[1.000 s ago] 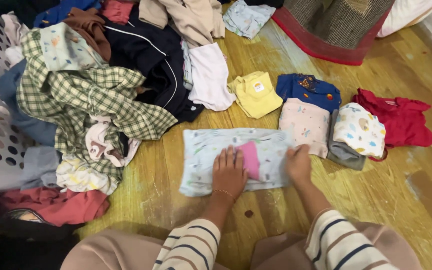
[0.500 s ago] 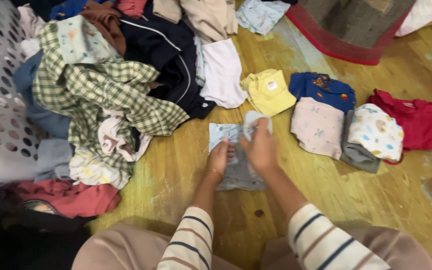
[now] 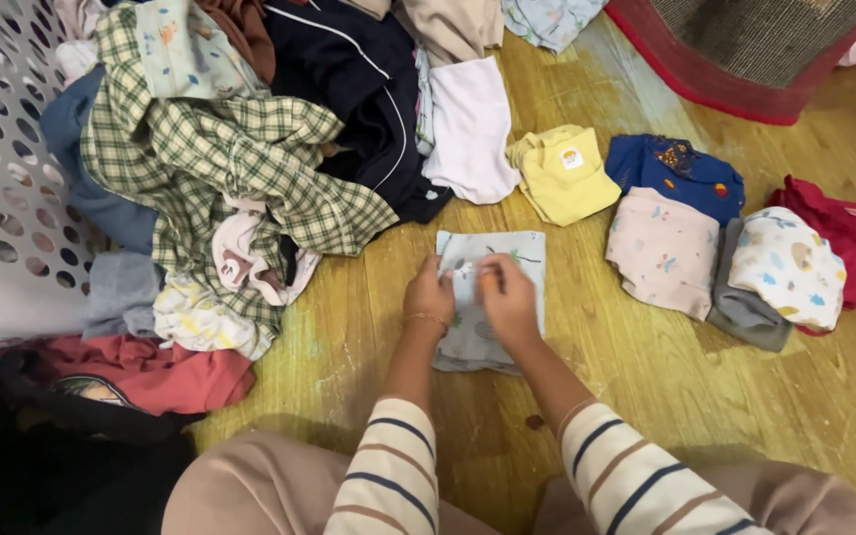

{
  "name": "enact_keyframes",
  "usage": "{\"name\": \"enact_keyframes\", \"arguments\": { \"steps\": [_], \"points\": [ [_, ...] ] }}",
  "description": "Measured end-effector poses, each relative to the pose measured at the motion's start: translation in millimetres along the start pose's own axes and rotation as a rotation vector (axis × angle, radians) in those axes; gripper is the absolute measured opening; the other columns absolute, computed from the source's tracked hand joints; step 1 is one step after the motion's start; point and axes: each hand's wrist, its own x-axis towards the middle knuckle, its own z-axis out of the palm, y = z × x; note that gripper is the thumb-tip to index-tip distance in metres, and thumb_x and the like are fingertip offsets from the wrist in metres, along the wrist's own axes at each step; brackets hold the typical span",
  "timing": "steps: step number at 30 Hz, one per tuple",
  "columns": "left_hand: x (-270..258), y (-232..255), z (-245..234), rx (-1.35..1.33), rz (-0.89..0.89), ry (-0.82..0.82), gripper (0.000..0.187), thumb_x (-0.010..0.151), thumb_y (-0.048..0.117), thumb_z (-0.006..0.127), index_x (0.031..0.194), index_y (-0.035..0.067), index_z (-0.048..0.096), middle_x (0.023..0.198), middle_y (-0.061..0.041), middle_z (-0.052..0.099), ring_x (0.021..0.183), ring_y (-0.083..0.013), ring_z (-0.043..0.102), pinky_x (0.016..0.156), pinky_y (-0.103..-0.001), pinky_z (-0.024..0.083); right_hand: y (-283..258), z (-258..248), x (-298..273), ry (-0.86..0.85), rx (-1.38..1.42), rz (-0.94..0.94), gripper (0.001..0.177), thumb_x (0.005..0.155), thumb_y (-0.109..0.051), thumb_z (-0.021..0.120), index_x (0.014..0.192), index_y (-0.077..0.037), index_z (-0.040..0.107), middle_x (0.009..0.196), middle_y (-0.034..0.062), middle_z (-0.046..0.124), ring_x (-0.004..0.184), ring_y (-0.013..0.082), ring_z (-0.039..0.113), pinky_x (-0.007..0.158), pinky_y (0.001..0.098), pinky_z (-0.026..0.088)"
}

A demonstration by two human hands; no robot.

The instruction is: Folding various items of clothing on the floor and sorting them into piles.

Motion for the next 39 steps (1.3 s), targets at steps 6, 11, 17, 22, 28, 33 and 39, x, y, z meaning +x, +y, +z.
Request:
{"name": "enact_keyframes", "arguments": {
  "steps": [6,11,17,22,28,33,39],
  "points": [
    [-28.4,25.4,7.3,0.511,0.495,0.508,0.053,0.091,0.009,0.054,0.144,0.007,0.052,0.146,-0.015,0.056,0.136,-0.0294,0.052,0.115,-0.046,0.039,13.7,-16.0,-1.4,0.123,-0.507,-0.369,0.036,0.099,-0.015,0.057,0.133,-0.002,0.059,0.141,0.0193,0.057,0.133,0.0381,0.05,0.112,0.0502,0.036],
    [-22.0,-0.3,39.3,0.547,0.554,0.298,0.058,0.099,0.03,0.051,0.153,0.011,0.041,0.163,-0.01,0.034,0.154,-0.0256,0.027,0.125,-0.052,0.02,46.7,-9.2,-5.1,-0.036,-0.766,-0.337,0.051,0.103,-0.026,0.047,0.15,-0.005,0.047,0.16,0.0142,0.04,0.15,0.035,0.031,0.121,0.0548,0.02],
    [-22.6,-15.7,41.5,0.569,0.502,0.212,0.065,0.098,0.037,0.051,0.155,0.009,0.035,0.167,-0.011,0.023,0.153,-0.026,0.018,0.121,-0.056,0.014,50.6,-9.0,-5.5,-0.114,-0.863,-0.262,0.053,0.103,-0.029,0.045,0.151,-0.007,0.044,0.162,0.0111,0.037,0.151,0.0301,0.029,0.122,0.0525,0.017],
    [-26.1,5.8,13.9,0.221,0.384,0.285,0.075,0.089,0.034,0.061,0.155,0.004,0.039,0.156,-0.027,0.041,0.143,-0.0402,0.039,0.117,-0.046,0.036,53.5,-24.2,-7.4,0.011,-0.617,-0.216,0.063,0.101,-0.031,0.051,0.154,-0.001,0.037,0.162,0.0206,0.033,0.149,0.0348,0.029,0.121,0.0493,0.021],
    [-0.4,0.4,-6.6,0.203,-0.257,0.023,0.074,0.087,0.054,0.067,0.133,-0.003,0.052,0.13,-0.027,0.062,0.118,-0.042,0.064,0.1,-0.05,0.051,61.5,-48.5,-11.6,0.269,-0.441,0.309,0.051,0.097,-0.041,0.064,0.125,0.002,0.062,0.122,0.0264,0.064,0.115,0.0393,0.06,0.101,0.0468,0.046],
    [22.3,-28.8,25.5,0.267,0.0,0.011,0.054,0.086,0.053,0.069,0.11,0.005,0.071,0.115,-0.028,0.067,0.108,-0.0434,0.066,0.095,-0.049,0.052,70.9,-63.6,-2.4,0.192,-0.339,0.298,0.039,0.094,-0.037,0.067,0.096,0.002,0.065,0.084,0.0244,0.07,0.081,0.0405,0.07,0.076,0.0484,0.053],
    [-3.6,53.6,51.1,0.154,0.099,-0.03,0.047,0.097,0.047,0.064,0.115,0.003,0.063,0.111,-0.026,0.071,0.106,-0.0455,0.066,0.09,-0.053,0.052,96.2,-119.7,17.5,0.39,-0.396,0.188,0.031,0.097,-0.029,0.066,0.101,0.0,0.059,0.084,0.0252,0.069,0.077,0.0438,0.067,0.071,0.0509,0.051]
  ]
}}
